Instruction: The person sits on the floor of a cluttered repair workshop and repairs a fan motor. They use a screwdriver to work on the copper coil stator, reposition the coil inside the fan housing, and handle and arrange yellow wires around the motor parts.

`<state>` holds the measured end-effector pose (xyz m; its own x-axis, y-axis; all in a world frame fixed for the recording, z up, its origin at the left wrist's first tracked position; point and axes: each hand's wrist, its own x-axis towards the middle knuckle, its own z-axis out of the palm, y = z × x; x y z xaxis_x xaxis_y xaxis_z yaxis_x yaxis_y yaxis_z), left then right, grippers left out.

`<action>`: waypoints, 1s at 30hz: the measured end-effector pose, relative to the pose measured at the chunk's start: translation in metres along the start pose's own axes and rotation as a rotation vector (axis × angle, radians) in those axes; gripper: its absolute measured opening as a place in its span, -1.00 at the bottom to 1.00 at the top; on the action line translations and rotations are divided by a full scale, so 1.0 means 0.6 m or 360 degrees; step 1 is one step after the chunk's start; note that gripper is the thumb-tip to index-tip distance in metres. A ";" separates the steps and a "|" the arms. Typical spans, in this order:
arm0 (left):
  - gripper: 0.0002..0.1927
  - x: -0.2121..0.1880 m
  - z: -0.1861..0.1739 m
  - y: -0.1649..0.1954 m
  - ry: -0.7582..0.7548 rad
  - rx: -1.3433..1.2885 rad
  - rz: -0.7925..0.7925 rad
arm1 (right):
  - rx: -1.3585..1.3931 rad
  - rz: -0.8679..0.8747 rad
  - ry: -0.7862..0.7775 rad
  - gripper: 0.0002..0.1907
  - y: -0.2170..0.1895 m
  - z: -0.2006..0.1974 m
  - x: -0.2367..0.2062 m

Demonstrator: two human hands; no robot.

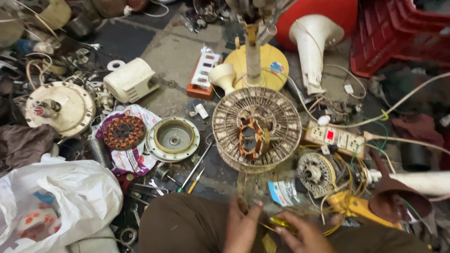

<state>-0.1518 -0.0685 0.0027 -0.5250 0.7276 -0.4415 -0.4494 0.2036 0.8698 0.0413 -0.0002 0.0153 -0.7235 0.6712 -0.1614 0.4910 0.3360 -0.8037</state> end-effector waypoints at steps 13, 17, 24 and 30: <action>-0.72 -0.034 -0.100 -0.006 0.0299 -0.0718 -0.0407 | -0.0024 -0.0258 0.0041 -0.78 0.062 -0.007 -0.072; -0.73 0.004 -0.201 -0.066 0.0291 -0.0409 0.0277 | -0.0293 -0.0116 0.0914 -0.55 -0.006 -0.201 0.026; -0.54 0.074 -0.395 -0.104 0.0040 0.0312 0.0766 | -0.1086 0.0818 0.0620 -0.47 0.088 -0.349 0.199; -0.34 0.037 -0.461 0.002 -0.0355 0.0055 0.0009 | -0.1089 0.0866 0.0638 -0.48 0.165 -0.327 0.211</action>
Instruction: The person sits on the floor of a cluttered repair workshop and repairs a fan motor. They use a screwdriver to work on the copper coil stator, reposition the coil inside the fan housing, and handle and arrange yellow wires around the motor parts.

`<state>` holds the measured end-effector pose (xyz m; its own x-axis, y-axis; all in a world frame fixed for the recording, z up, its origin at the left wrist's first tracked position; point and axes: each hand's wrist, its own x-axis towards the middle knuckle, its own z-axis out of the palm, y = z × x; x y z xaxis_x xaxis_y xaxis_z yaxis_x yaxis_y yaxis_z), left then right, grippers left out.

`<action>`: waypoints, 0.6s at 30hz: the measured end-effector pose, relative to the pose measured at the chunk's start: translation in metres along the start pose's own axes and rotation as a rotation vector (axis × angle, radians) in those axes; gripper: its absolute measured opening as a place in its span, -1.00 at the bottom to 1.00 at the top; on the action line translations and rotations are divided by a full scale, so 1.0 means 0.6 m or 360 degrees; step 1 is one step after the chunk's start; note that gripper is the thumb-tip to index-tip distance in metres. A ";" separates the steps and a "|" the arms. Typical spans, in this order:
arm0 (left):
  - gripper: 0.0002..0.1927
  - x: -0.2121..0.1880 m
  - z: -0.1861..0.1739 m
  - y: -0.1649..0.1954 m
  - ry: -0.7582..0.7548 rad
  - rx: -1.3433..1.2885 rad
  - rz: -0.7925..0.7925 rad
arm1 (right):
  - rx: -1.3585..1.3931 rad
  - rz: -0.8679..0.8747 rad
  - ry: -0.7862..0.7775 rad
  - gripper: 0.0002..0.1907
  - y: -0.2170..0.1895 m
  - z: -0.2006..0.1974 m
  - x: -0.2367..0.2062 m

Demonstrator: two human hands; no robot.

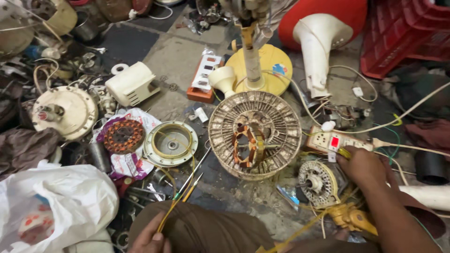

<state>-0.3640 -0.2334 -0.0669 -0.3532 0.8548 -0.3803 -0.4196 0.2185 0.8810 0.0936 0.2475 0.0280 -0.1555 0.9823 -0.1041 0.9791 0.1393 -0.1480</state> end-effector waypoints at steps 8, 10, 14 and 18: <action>-0.37 -0.028 0.075 0.181 -0.0022 -0.0437 0.0246 | -0.0134 -0.0074 0.0041 -0.58 0.030 -0.007 0.009; -0.37 -0.023 0.050 0.209 0.0632 -0.0273 -0.0032 | -0.0046 -0.0040 0.0248 -0.56 0.027 -0.029 -0.001; -0.56 -0.014 -0.009 0.258 0.0407 -0.0462 0.0438 | -0.0019 0.0106 0.0475 -0.53 0.016 -0.066 -0.024; -0.53 -0.012 -0.074 0.338 0.1089 -0.0128 0.0286 | -0.0018 0.0088 0.0521 -0.59 0.010 -0.074 -0.030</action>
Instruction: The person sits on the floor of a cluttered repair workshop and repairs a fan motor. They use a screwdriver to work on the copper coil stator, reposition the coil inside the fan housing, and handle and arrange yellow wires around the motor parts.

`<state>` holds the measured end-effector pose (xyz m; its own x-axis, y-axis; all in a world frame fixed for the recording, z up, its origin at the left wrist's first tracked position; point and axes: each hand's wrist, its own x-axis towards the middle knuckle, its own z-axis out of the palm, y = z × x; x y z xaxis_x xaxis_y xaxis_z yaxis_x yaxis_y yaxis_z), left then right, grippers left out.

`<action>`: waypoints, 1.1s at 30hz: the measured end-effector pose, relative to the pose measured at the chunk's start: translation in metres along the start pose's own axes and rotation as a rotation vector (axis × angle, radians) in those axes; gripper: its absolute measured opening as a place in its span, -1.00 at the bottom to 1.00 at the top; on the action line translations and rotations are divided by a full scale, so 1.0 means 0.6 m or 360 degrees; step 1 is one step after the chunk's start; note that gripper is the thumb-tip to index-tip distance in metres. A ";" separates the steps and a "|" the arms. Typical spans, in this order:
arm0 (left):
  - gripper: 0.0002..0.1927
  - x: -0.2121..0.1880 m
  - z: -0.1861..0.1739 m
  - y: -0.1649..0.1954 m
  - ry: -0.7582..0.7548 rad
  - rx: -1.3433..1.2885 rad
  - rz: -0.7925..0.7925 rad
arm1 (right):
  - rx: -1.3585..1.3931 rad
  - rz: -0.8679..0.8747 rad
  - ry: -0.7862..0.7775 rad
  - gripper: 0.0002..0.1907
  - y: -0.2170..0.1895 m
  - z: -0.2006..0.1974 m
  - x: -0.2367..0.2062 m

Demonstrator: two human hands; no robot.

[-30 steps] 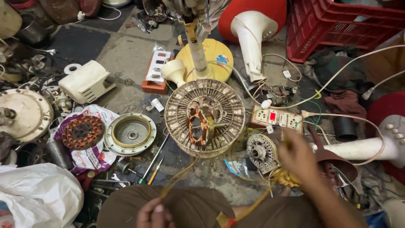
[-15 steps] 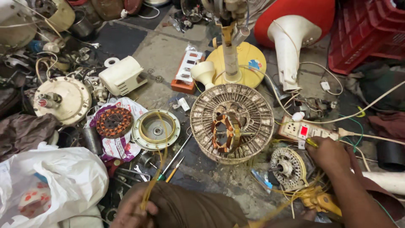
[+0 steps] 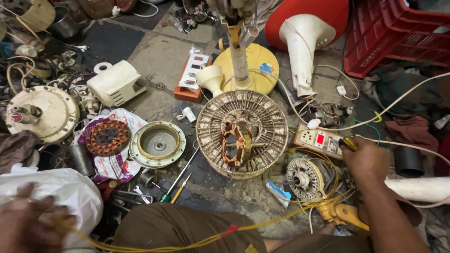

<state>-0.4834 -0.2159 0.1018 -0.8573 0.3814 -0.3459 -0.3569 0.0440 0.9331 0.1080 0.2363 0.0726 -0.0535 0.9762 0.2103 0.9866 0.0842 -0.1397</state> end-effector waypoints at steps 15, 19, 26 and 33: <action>-0.41 -0.103 0.098 0.072 -0.0083 -0.0110 0.0467 | 0.0101 -0.0176 0.0125 -0.60 0.016 0.014 0.000; -0.35 -0.147 0.218 0.031 -0.0432 -0.0074 0.0137 | 0.0327 -0.0454 0.0128 -0.62 -0.007 0.010 0.011; -0.59 -0.164 0.354 -0.053 -0.0616 -0.0161 -0.0087 | 0.0142 -0.0497 0.0001 -0.69 -0.062 -0.002 0.048; -0.73 -0.146 0.366 -0.097 -0.0492 0.0203 0.0396 | -0.0121 -0.0524 -0.0337 -0.60 -0.080 0.007 0.084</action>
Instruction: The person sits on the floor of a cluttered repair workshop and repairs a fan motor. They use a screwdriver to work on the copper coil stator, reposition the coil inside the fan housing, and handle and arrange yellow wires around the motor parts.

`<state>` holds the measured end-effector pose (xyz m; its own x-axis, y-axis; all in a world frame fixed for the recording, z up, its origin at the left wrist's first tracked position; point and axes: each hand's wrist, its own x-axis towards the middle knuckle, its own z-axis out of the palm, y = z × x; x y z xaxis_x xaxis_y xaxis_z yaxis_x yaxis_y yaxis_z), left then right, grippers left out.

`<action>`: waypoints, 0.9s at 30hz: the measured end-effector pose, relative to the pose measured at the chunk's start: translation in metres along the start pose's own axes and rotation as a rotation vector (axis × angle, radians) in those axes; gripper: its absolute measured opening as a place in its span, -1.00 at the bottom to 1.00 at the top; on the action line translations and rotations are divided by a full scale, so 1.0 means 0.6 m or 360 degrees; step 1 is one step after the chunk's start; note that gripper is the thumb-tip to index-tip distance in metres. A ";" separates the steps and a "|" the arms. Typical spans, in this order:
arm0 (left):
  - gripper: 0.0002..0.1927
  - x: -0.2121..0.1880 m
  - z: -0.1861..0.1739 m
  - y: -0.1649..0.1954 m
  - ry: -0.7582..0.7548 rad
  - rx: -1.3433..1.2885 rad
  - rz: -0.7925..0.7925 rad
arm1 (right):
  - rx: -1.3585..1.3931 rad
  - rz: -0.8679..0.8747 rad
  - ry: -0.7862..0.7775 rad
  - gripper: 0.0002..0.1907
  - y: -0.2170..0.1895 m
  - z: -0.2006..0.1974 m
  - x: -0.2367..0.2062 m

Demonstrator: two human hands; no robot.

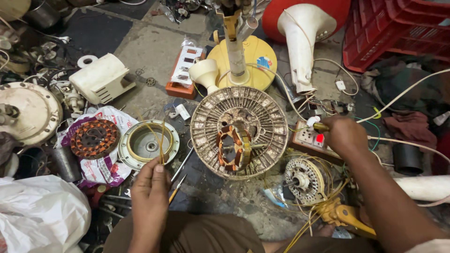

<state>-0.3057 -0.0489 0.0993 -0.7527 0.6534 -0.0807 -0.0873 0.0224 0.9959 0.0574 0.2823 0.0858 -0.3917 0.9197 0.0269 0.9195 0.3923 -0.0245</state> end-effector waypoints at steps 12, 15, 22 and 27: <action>-0.76 -0.017 0.008 0.028 0.0154 -0.0293 0.0000 | -0.0029 -0.0391 0.0160 -0.71 -0.029 0.033 0.012; -0.79 -0.034 0.006 0.047 0.0038 -0.0566 -0.0070 | 0.0325 -0.0171 0.0468 -0.78 -0.058 -0.004 -0.036; -0.80 -0.154 0.090 0.021 -0.0053 -0.0567 -0.0687 | 0.2056 -0.0404 -0.0054 -0.76 -0.256 -0.043 -0.320; -0.80 -0.196 0.121 -0.040 -0.0502 -0.0744 -0.0313 | 0.2943 0.0401 -0.0928 -0.62 -0.345 -0.015 -0.373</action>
<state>-0.1679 -0.0715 0.0875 -0.4695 0.8654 -0.1748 -0.5374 -0.1231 0.8343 -0.0452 -0.0050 0.0937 -0.5962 0.6877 -0.4142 -0.0610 -0.5533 -0.8307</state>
